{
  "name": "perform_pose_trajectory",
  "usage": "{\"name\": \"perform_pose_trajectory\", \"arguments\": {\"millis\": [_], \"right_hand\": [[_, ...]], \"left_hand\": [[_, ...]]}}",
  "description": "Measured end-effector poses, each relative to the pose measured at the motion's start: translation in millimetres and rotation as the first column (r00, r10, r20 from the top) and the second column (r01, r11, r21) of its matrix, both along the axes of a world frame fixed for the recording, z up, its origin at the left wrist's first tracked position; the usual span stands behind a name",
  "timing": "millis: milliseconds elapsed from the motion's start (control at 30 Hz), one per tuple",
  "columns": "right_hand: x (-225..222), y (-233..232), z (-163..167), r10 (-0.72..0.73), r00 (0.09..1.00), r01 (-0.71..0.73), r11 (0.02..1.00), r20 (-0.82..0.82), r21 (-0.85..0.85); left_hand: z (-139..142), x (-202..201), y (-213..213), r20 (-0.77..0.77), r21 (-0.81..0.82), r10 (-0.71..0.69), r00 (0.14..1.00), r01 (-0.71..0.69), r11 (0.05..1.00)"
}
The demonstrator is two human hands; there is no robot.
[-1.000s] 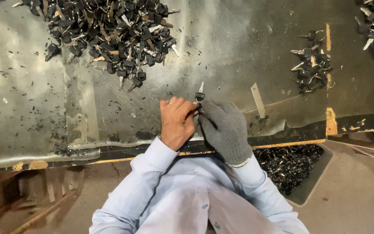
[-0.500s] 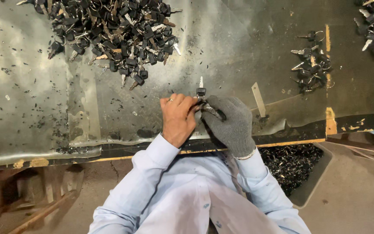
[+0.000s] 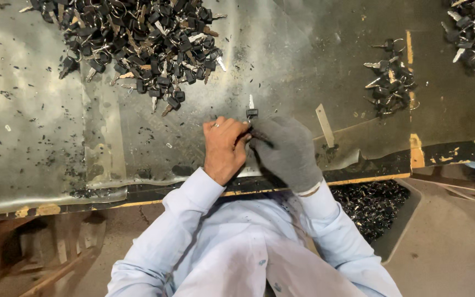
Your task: The person repeatedly picks up keys from a pile on a metal table, uses pliers to trim or adjust the key head, and places the finished keys into a separate pile. The process is repeated for multiple keys throughout the clip.
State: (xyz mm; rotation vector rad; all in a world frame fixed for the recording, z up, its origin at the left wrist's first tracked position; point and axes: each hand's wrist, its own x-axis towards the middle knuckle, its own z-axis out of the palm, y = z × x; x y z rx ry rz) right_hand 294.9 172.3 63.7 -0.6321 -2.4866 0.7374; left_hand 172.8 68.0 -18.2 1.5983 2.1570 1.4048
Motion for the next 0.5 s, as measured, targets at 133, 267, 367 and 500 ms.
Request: {"name": "perform_pose_trajectory", "arguments": {"millis": [133,267,367,500], "right_hand": [[11,7,-4,-0.027,0.996,0.011,0.984,-0.088,-0.175],[6,6,-12,0.03,0.999,-0.032,0.999,-0.033,-0.044],[-2,0,-13,0.04,0.998,-0.044,0.996,0.052,0.079],[-12,2,-11,0.033,0.979,-0.072,0.979,0.199,0.192]], "left_hand": [[-2,2,2,0.011,-0.034,0.033,0.999,-0.032,0.999],[-5,-3,2,0.01,-0.034,-0.024,1.0,0.024,0.999],[-6,-5,2,-0.029,-0.019,-0.072,0.997,0.072,0.997],[-4,-5,3,-0.035,-0.048,-0.053,0.998,0.051,0.998]]}}
